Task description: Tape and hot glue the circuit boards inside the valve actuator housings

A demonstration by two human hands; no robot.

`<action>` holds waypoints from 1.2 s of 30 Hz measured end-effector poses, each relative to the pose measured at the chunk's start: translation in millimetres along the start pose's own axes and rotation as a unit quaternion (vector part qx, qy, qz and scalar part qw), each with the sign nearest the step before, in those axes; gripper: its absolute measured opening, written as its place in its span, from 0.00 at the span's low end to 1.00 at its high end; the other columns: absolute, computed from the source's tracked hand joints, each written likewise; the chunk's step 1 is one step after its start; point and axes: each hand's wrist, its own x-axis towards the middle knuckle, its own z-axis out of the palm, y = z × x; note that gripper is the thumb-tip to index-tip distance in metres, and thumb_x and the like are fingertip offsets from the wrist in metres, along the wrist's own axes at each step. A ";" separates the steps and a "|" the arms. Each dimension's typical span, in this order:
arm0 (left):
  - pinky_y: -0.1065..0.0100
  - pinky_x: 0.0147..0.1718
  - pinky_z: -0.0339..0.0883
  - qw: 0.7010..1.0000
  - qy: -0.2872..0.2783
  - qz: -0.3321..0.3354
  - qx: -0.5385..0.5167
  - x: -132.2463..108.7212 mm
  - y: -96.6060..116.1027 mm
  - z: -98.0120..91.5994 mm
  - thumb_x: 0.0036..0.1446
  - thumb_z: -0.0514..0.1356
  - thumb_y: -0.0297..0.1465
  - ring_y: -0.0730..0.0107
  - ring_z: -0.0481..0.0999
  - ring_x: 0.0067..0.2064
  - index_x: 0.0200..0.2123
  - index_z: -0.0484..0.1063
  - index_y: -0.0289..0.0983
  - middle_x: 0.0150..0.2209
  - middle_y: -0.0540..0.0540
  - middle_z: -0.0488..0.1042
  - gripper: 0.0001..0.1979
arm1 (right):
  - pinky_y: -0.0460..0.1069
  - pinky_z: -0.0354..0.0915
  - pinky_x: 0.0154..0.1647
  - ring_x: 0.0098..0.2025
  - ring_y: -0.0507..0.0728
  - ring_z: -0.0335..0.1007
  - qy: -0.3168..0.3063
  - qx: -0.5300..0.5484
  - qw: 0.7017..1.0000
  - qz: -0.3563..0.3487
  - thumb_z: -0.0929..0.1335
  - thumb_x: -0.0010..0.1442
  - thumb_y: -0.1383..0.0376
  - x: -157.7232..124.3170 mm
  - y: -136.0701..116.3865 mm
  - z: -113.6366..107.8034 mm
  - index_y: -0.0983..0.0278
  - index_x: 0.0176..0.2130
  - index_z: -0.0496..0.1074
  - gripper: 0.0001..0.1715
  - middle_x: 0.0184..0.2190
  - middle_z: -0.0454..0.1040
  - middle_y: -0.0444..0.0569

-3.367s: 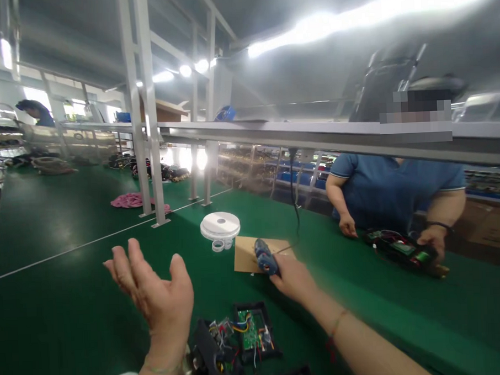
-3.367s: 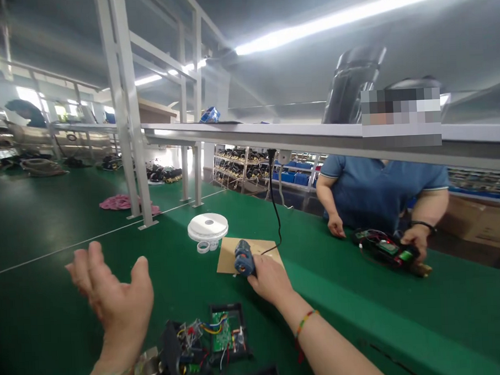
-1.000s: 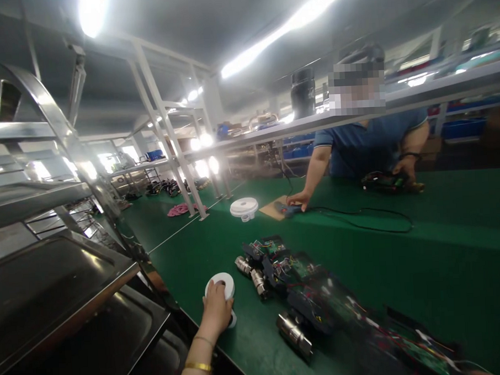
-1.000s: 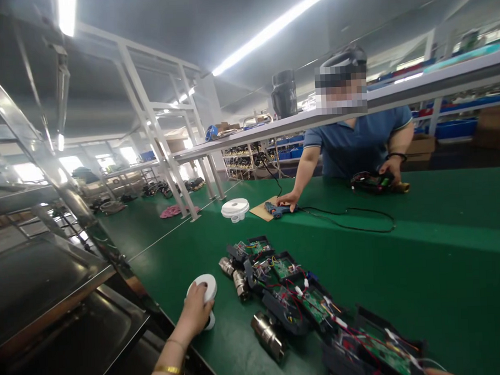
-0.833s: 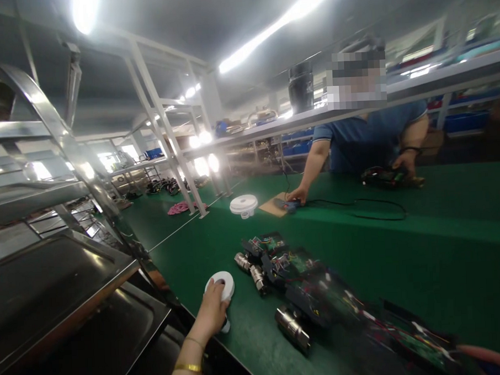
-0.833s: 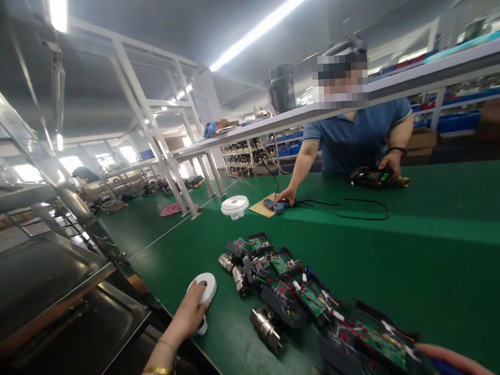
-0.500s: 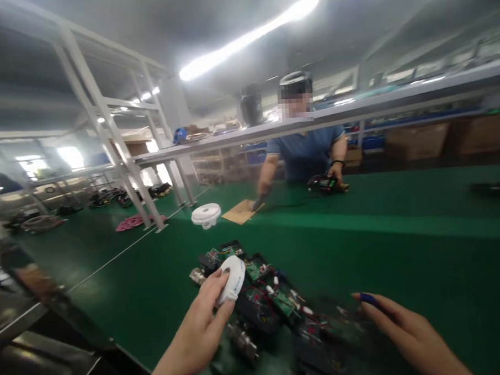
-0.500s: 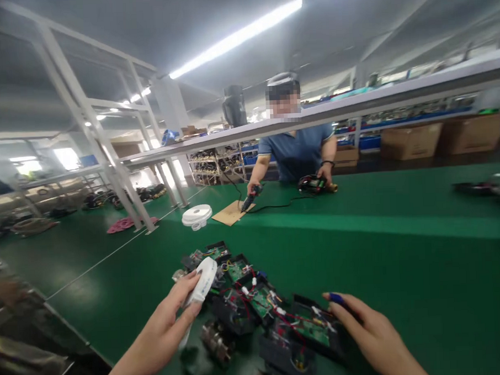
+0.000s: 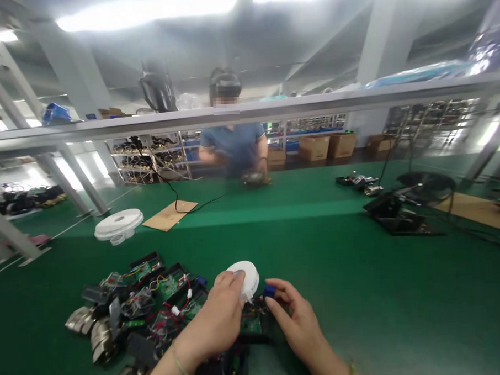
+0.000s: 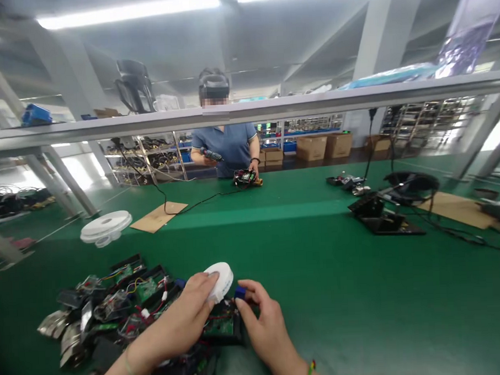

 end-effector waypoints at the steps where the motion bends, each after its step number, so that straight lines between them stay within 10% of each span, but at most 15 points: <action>1: 0.48 0.66 0.54 1.000 -0.005 -0.009 0.009 1.9 1.2 1.4 0.61 0.44 0.29 0.51 0.57 0.67 0.65 0.59 0.29 0.65 0.33 0.61 0.30 | 0.51 0.74 0.42 0.40 0.60 0.79 0.003 -0.006 1.000 -0.006 0.67 0.65 0.56 0.2 -2.4 0.2 0.63 0.49 0.72 0.17 0.37 0.81 0.51; 26: 0.46 0.58 0.60 0.994 -0.018 -0.060 0.093 8.1 16.2 4.2 0.63 0.44 0.30 0.49 0.57 0.65 0.64 0.60 0.35 0.62 0.36 0.65 0.26 | 0.48 0.69 0.34 0.33 0.56 0.75 0.006 -0.123 0.985 -0.122 0.65 0.65 0.65 6.7 -11.8 4.9 0.62 0.44 0.75 0.10 0.32 0.78 0.47; 36: 0.43 0.52 0.59 0.982 0.094 -0.105 0.127 3.7 42.8 23.1 0.64 0.45 0.24 0.48 0.66 0.59 0.59 0.66 0.33 0.56 0.36 0.71 0.22 | 0.51 0.65 0.32 0.28 0.58 0.72 0.084 -0.064 0.994 -0.016 0.67 0.60 0.55 2.0 -7.7 20.9 0.63 0.36 0.78 0.15 0.26 0.76 0.50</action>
